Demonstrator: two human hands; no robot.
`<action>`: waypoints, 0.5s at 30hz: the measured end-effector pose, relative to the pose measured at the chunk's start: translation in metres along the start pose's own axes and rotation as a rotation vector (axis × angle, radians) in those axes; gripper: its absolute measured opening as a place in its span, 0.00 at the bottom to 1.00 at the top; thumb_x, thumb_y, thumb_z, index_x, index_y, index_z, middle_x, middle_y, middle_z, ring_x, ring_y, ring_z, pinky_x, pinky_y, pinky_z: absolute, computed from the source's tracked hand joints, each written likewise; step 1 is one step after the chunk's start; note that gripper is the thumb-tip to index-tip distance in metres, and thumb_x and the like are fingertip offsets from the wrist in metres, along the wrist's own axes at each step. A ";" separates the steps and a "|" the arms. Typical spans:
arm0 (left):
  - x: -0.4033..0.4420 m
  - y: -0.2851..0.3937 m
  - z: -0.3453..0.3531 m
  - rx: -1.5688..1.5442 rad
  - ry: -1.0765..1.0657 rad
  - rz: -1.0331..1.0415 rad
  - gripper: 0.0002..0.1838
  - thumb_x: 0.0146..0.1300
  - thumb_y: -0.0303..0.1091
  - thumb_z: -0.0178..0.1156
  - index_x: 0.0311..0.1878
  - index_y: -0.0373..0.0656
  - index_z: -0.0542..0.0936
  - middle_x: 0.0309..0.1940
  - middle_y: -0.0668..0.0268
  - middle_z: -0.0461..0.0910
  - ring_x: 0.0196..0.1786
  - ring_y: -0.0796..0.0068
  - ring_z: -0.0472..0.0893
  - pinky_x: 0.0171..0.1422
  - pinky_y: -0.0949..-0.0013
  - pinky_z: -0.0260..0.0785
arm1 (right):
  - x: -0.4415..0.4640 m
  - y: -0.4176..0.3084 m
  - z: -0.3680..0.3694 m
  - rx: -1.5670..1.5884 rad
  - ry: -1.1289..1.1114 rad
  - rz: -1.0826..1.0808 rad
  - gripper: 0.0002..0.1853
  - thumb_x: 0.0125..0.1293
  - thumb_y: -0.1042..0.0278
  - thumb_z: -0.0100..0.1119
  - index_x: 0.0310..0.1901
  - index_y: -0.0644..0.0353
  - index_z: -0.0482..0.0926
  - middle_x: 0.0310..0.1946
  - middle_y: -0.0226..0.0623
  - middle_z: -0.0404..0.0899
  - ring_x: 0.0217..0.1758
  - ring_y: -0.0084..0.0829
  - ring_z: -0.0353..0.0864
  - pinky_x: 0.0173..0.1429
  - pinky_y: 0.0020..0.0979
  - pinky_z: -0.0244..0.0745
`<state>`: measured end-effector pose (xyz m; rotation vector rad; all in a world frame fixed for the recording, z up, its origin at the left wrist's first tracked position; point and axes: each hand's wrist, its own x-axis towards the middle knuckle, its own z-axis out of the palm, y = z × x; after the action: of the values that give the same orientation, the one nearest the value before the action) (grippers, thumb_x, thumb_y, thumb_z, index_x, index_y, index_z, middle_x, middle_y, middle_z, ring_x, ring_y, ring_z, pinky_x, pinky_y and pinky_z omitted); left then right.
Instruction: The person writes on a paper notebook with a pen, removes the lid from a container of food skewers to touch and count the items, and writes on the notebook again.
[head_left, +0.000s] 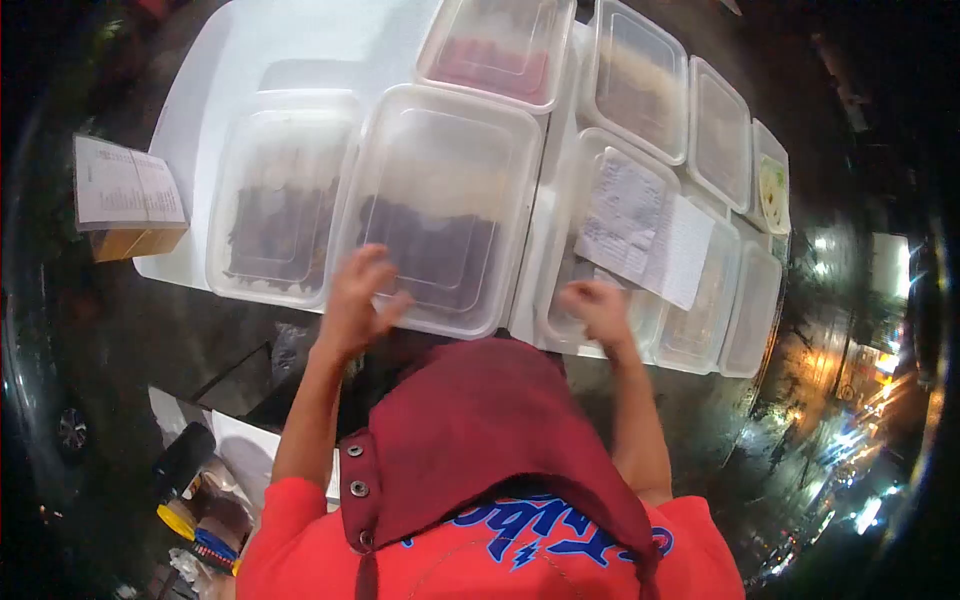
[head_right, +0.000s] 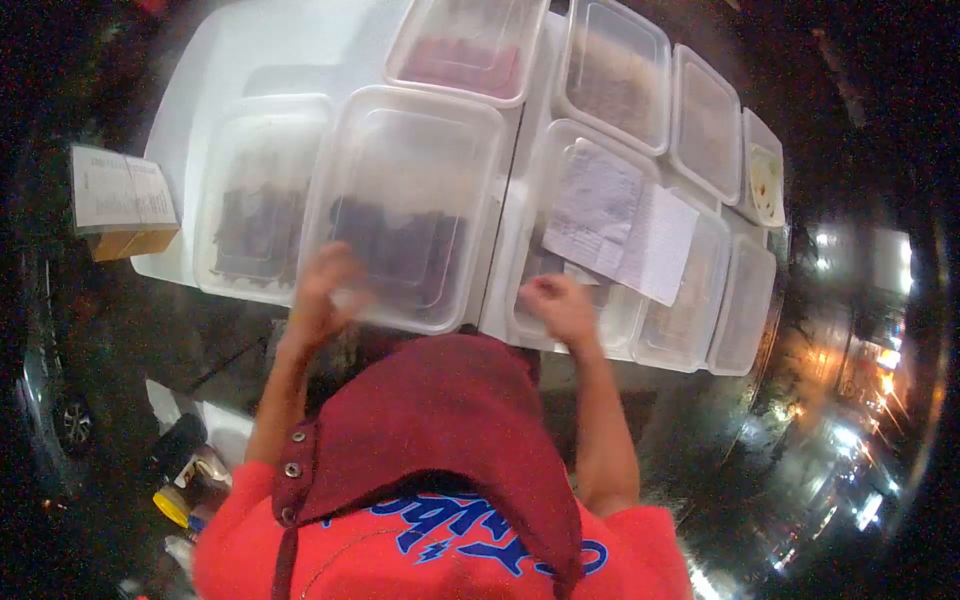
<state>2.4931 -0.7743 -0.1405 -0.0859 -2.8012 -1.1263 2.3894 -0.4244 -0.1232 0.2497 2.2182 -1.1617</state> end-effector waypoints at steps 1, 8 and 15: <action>0.002 -0.007 -0.004 0.076 0.095 -0.128 0.14 0.55 0.31 0.63 0.44 0.38 0.76 0.52 0.52 0.72 0.59 0.48 0.70 0.63 0.51 0.62 | -0.001 0.000 0.029 -0.139 -0.078 -0.130 0.20 0.55 0.55 0.66 0.39 0.66 0.82 0.31 0.41 0.83 0.34 0.32 0.81 0.39 0.34 0.75; -0.016 -0.048 0.001 0.308 0.116 -0.412 0.17 0.59 0.31 0.58 0.51 0.36 0.73 0.44 0.49 0.74 0.49 0.45 0.73 0.53 0.50 0.66 | 0.010 -0.004 0.091 -0.433 -0.163 -0.116 0.22 0.52 0.51 0.67 0.30 0.68 0.80 0.28 0.53 0.81 0.33 0.44 0.82 0.41 0.39 0.75; -0.022 -0.054 0.002 0.077 0.257 -0.530 0.12 0.64 0.34 0.55 0.46 0.36 0.75 0.36 0.54 0.77 0.43 0.55 0.77 0.47 0.59 0.69 | -0.040 -0.070 0.064 0.139 -0.354 -0.191 0.11 0.60 0.66 0.64 0.28 0.66 0.77 0.22 0.34 0.79 0.24 0.22 0.75 0.30 0.30 0.73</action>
<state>2.5098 -0.8121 -0.1818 0.7900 -2.6904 -1.0184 2.4184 -0.5128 -0.0791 -0.1094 1.8838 -1.3488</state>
